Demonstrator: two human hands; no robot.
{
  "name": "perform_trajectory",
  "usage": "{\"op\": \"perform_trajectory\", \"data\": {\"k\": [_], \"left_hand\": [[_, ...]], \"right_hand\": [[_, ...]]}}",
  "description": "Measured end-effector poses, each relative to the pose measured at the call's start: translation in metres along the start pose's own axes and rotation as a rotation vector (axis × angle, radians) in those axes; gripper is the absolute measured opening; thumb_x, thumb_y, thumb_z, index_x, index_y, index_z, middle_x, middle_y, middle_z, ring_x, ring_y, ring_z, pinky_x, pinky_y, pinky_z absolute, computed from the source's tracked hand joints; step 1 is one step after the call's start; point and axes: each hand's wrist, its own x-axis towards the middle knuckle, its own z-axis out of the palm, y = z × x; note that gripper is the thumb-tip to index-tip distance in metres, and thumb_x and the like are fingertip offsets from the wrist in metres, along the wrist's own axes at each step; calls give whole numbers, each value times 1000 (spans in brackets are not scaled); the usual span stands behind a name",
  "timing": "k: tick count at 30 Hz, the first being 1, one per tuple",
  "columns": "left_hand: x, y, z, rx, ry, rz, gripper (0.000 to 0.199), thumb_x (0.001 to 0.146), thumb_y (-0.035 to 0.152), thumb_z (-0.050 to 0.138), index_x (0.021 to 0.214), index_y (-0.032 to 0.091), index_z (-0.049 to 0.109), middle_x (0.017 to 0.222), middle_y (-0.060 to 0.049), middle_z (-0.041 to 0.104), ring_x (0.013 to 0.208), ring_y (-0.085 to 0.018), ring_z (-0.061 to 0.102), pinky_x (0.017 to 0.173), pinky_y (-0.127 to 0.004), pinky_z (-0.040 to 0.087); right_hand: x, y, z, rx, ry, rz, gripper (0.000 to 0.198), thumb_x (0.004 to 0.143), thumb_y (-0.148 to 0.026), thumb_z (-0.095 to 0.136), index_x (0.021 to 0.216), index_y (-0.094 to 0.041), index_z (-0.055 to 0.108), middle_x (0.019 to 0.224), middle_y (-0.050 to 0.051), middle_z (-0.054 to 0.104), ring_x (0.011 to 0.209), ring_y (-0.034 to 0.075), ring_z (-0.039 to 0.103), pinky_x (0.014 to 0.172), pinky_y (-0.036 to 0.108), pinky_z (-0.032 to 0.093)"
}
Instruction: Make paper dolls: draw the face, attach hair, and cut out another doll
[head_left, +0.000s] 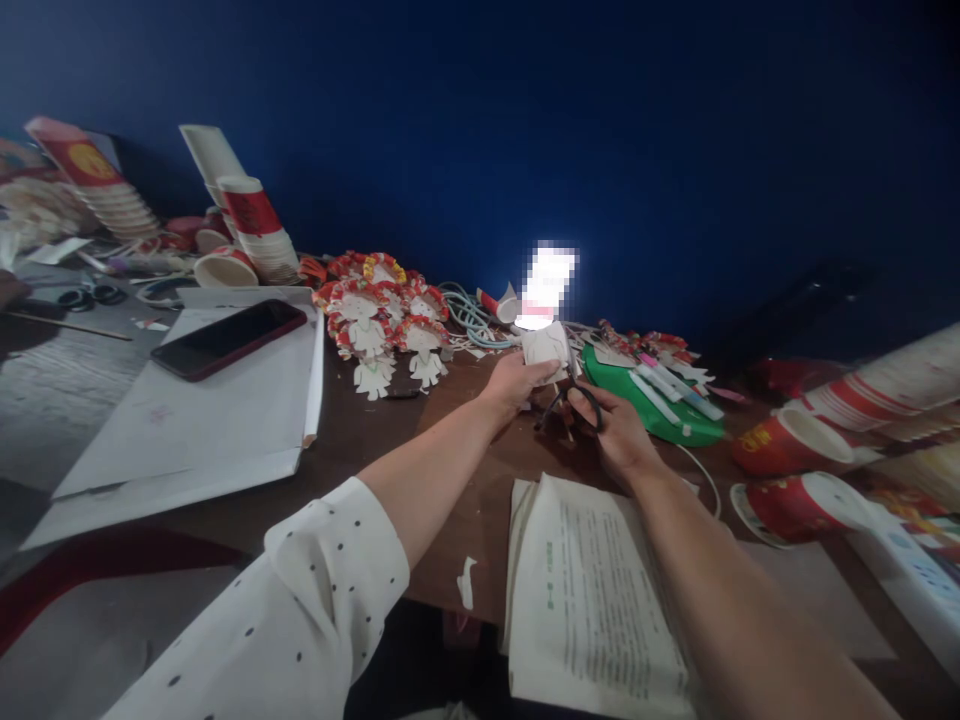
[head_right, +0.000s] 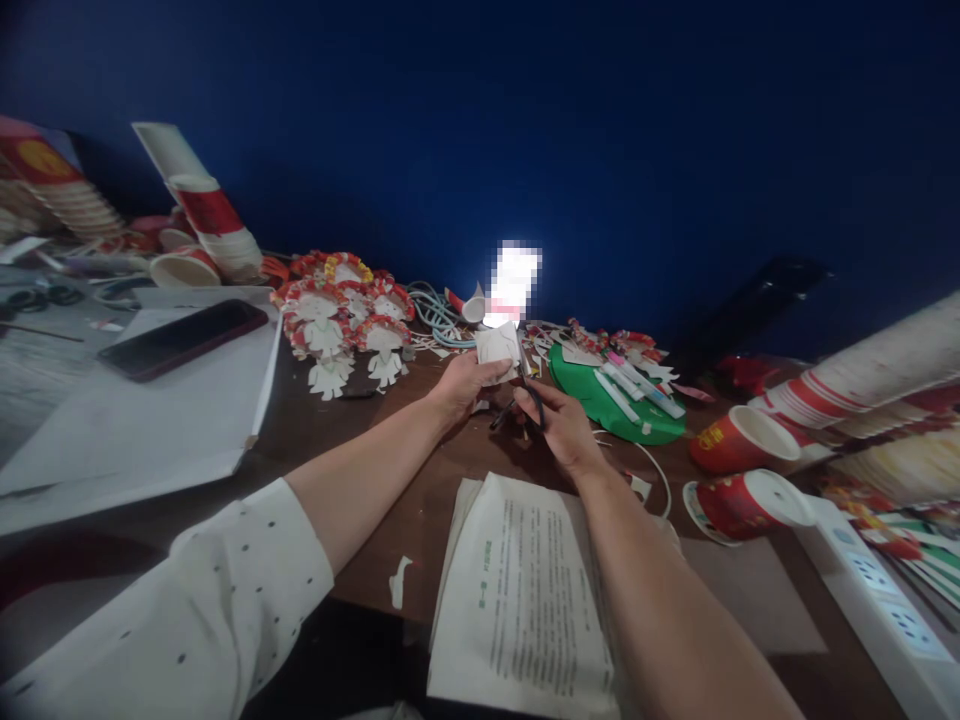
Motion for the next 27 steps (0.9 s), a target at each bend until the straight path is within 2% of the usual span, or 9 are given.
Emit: {"op": "perform_trajectory", "data": {"k": [5, 17, 23, 27], "left_hand": [[0, 0, -1, 0, -11, 14, 23, 63, 19, 78, 82, 10, 69, 68, -5, 70, 59, -15, 63, 69, -30, 52], [1, -1, -1, 23, 10, -8, 21, 64, 19, 76, 82, 10, 68, 68, -5, 68, 57, -14, 60, 65, -29, 48], [0, 0, 1, -11, 16, -11, 17, 66, 16, 75, 80, 11, 68, 66, -3, 68, 56, -12, 59, 68, -29, 49], [0, 0, 0, -3, 14, -2, 18, 66, 17, 76, 81, 11, 68, 66, -3, 68, 56, -12, 60, 64, -26, 47]], "right_hand": [[0, 1, -1, -27, 0, -18, 44, 71, -61, 75, 88, -21, 74, 71, 1, 67, 59, 14, 55, 56, 27, 41], [1, 1, -2, -72, -29, -22, 45, 73, -60, 73, 90, -19, 73, 68, 0, 63, 60, 13, 52, 57, 26, 38], [0, -1, -1, -75, -23, -31, 43, 73, -60, 73, 84, -18, 72, 68, 0, 62, 62, 13, 52, 58, 26, 39], [0, -1, -1, -79, -21, -47, 43, 74, -59, 73, 86, -19, 73, 69, 0, 62, 61, 13, 51, 59, 27, 39]]}}
